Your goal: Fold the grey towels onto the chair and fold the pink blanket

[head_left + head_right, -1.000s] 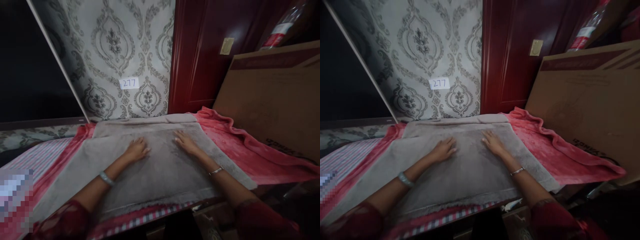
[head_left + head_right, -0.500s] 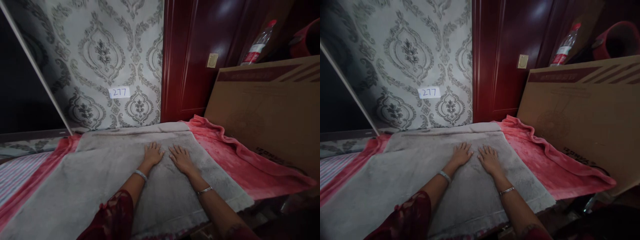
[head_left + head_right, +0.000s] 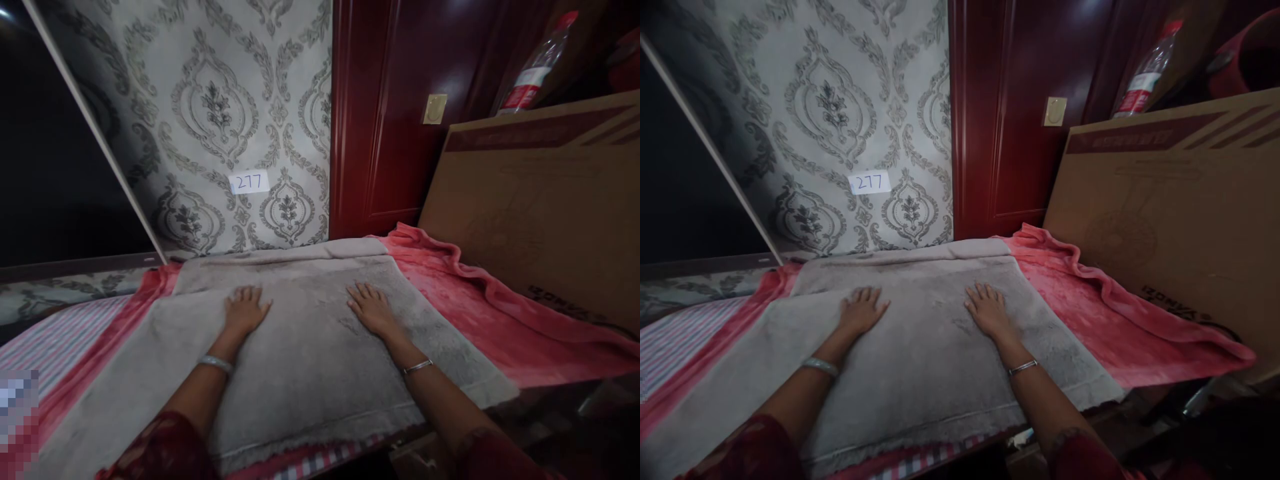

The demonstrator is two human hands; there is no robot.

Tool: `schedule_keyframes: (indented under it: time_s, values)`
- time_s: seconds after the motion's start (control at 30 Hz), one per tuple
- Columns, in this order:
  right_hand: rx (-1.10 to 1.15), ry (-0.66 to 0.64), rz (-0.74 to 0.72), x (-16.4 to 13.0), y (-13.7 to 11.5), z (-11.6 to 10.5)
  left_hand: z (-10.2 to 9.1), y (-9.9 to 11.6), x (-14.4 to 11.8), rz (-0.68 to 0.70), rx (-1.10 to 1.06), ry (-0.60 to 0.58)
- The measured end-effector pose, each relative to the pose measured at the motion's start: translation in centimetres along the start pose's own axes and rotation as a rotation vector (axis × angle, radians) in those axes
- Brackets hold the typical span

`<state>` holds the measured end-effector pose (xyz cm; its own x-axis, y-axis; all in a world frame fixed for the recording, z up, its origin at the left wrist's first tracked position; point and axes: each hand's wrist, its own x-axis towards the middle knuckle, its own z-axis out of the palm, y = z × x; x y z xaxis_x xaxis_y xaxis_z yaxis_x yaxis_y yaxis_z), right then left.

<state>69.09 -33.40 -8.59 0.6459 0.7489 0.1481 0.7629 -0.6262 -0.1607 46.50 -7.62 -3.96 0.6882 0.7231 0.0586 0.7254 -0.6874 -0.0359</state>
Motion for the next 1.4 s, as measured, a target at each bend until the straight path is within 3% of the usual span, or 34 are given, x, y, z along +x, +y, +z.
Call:
schedule_keyframes:
  time_s: [0.1, 0.2, 0.47, 0.7, 0.83, 1.03, 1.13, 1.2, 1.3, 1.4]
  values:
    - [-0.002, -0.007, -0.001, -0.1, -0.1, -0.1, -0.2, -3.7, -0.6, -0.158, -0.016, -0.012]
    - [0.012, -0.032, 0.005, -0.2, -0.3, -0.7, -0.1, -5.3, -1.0, -0.252, -0.033, 0.002]
    - [0.090, -0.078, 0.000, 2.5, -1.1, -3.0, -0.2, -5.1, -1.1, -0.249, -0.057, 0.032]
    - [0.111, -0.097, -0.137, 4.8, -3.0, -1.9, -0.3, -5.2, -1.1, -0.248, -0.025, 0.011]
    - [0.135, -0.160, -0.305, 1.8, -4.1, -1.8, -0.5, -5.2, -0.9, -0.261, -0.020, -0.024]
    - [0.386, -0.316, -0.800, -9.0, -8.5, -2.8, -0.3, -5.4, -0.5, -0.241, -0.081, -0.001]
    - [0.546, -0.443, -0.966, -10.0, -9.3, -3.4, -0.1, -5.6, -0.3, -0.228, -0.103, 0.000]
    - [0.609, -0.368, -0.891, -7.3, -7.9, -3.9, 0.0, -5.7, -0.1, -0.227, -0.102, -0.016]
    - [0.482, -0.086, -0.498, -0.9, -3.1, -4.6, 0.1, -5.8, 0.1, -0.234, -0.075, -0.027]
    - [0.265, -0.033, -0.164, 3.9, 2.7, -4.9, 0.2, -6.0, 0.3, -0.242, -0.039, -0.046]
